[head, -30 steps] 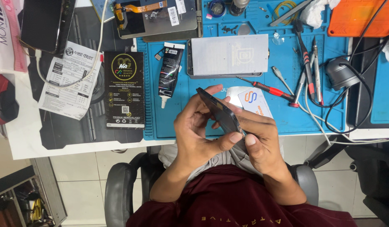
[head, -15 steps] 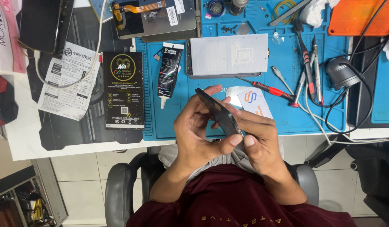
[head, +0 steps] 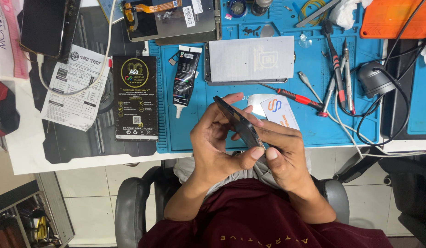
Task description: The person works on a disassembled smartphone at a repair bench, peeling and detaching the battery from the phone chassis by hand, then handling the removed battery and the phone body, and finally pressing a thin strip along the phone edge. The phone back cover and internal components are visible throughout.
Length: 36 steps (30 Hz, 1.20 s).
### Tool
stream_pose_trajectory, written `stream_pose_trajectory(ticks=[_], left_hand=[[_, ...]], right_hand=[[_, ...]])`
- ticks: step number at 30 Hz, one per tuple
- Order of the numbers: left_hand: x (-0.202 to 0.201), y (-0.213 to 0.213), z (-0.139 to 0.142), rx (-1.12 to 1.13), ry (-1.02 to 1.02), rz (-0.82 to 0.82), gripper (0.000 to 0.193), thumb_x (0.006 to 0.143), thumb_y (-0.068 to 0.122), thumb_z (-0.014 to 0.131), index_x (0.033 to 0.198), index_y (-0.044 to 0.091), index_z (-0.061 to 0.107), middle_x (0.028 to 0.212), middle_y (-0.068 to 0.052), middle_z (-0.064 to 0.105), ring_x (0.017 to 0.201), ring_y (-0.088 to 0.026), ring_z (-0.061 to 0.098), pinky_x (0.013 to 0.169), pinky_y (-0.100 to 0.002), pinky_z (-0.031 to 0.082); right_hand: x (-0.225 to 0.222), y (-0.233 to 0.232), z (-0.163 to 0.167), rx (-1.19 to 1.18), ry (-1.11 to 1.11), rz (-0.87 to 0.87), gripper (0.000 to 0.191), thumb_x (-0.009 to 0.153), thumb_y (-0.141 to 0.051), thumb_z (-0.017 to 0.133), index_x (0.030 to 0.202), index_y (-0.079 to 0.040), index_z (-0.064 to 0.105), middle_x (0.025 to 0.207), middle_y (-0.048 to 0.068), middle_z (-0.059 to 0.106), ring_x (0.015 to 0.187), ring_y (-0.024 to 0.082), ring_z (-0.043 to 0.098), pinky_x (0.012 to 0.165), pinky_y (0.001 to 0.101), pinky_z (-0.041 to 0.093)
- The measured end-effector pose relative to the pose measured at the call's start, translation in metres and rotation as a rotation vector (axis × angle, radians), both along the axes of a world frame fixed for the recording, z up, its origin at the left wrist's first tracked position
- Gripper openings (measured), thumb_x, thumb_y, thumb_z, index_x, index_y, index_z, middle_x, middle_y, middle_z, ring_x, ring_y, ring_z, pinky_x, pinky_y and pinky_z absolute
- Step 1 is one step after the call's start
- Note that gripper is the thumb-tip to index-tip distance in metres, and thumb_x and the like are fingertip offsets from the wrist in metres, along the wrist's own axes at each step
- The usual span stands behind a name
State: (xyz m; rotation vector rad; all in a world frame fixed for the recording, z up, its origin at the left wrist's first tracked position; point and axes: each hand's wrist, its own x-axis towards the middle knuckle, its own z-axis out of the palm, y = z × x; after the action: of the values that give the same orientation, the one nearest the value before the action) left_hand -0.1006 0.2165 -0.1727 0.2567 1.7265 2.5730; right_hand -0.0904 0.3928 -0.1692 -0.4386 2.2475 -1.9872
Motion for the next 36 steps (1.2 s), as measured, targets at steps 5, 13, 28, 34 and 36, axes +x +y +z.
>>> stream_pose_trajectory(ticks=[5,13,28,34,36], left_hand=[[0.006,-0.003,0.006,0.066,-0.019,-0.046,0.078,0.085,0.018,0.084,0.148,-0.007,0.046,0.106,-0.009,0.072,0.103,-0.017,0.074,0.124,-0.038,0.051],[0.004,-0.006,-0.005,0.144,-0.142,-0.096,0.093,0.079,0.022,0.086,0.155,-0.008,0.042,0.108,-0.006,0.069,0.103,-0.016,0.072,0.098,-0.033,0.058],[0.007,-0.006,-0.014,0.174,-0.111,-0.107,0.094,0.083,0.02,0.086,0.16,-0.008,0.04,0.105,-0.007,0.069,0.103,-0.014,0.071,0.12,-0.033,0.049],[0.009,-0.005,-0.016,0.171,-0.099,-0.102,0.094,0.083,0.02,0.086,0.161,-0.008,0.04,0.105,-0.006,0.069,0.102,-0.013,0.072,0.122,-0.034,0.048],[0.009,-0.007,-0.02,0.171,-0.09,-0.099,0.092,0.084,0.019,0.086,0.159,-0.008,0.04,0.105,-0.006,0.069,0.102,-0.013,0.072,0.123,-0.034,0.049]], right_hand=[[0.008,-0.002,0.011,0.056,-0.005,0.008,0.07,0.106,-0.058,0.05,0.122,0.007,0.069,0.115,0.019,0.075,0.102,0.025,0.075,0.089,0.0319,0.058],[0.02,-0.007,0.003,0.126,0.035,-0.028,0.06,0.106,-0.049,0.052,0.12,0.008,0.068,0.113,0.018,0.071,0.094,0.023,0.071,0.082,0.0308,0.055],[0.02,-0.01,-0.004,0.134,0.117,-0.036,0.059,0.108,-0.048,0.05,0.119,0.008,0.068,0.111,0.018,0.07,0.094,0.025,0.071,0.082,0.0305,0.055],[0.02,-0.011,-0.005,0.125,0.121,-0.036,0.059,0.108,-0.048,0.052,0.115,0.008,0.069,0.106,0.017,0.07,0.089,0.024,0.07,0.078,0.0306,0.055],[0.019,-0.012,-0.008,0.129,0.119,-0.028,0.058,0.108,-0.047,0.051,0.114,0.008,0.069,0.106,0.017,0.07,0.087,0.023,0.069,0.076,0.0304,0.054]])
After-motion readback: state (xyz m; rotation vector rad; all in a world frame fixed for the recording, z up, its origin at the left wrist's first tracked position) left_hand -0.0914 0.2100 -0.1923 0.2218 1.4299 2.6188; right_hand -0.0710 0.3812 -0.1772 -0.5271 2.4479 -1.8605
